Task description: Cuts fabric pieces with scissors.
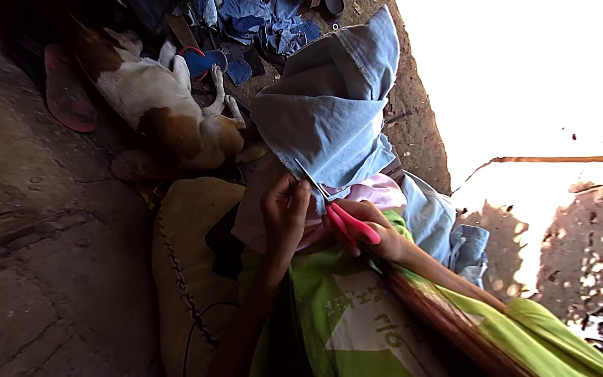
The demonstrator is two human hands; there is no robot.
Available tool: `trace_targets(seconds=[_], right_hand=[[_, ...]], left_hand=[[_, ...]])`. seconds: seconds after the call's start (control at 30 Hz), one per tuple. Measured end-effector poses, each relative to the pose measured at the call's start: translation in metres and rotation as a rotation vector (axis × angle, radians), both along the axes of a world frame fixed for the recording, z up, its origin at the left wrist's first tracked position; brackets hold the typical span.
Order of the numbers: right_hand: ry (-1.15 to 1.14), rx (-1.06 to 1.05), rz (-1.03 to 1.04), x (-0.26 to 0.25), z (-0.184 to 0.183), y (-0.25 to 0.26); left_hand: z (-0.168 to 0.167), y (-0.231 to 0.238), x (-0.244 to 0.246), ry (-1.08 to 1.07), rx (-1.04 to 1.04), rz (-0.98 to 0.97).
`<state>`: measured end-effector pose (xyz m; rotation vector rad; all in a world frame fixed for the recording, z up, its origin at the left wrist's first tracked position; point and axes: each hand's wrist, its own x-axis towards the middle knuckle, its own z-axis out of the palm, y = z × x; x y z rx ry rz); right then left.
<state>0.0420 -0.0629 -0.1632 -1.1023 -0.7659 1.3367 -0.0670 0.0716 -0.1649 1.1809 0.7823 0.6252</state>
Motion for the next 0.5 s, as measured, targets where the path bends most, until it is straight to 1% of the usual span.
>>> trace_targets(seconds=[0.27, 0.4, 0.5], right_hand=[[0.033, -0.059, 0.008, 0.0, -0.001, 0.01], [-0.009, -0.033, -0.004, -0.003, 0.0, 0.011], [-0.004, -0.055, 0.006, -0.003, 0.004, 0.009]], left_hand=[[-0.001, 0.002, -0.001, -0.014, -0.048, 0.003], [-0.002, 0.005, -0.003, -0.028, -0.061, -0.002], [-0.002, 0.004, -0.004, -0.036, -0.075, 0.001]])
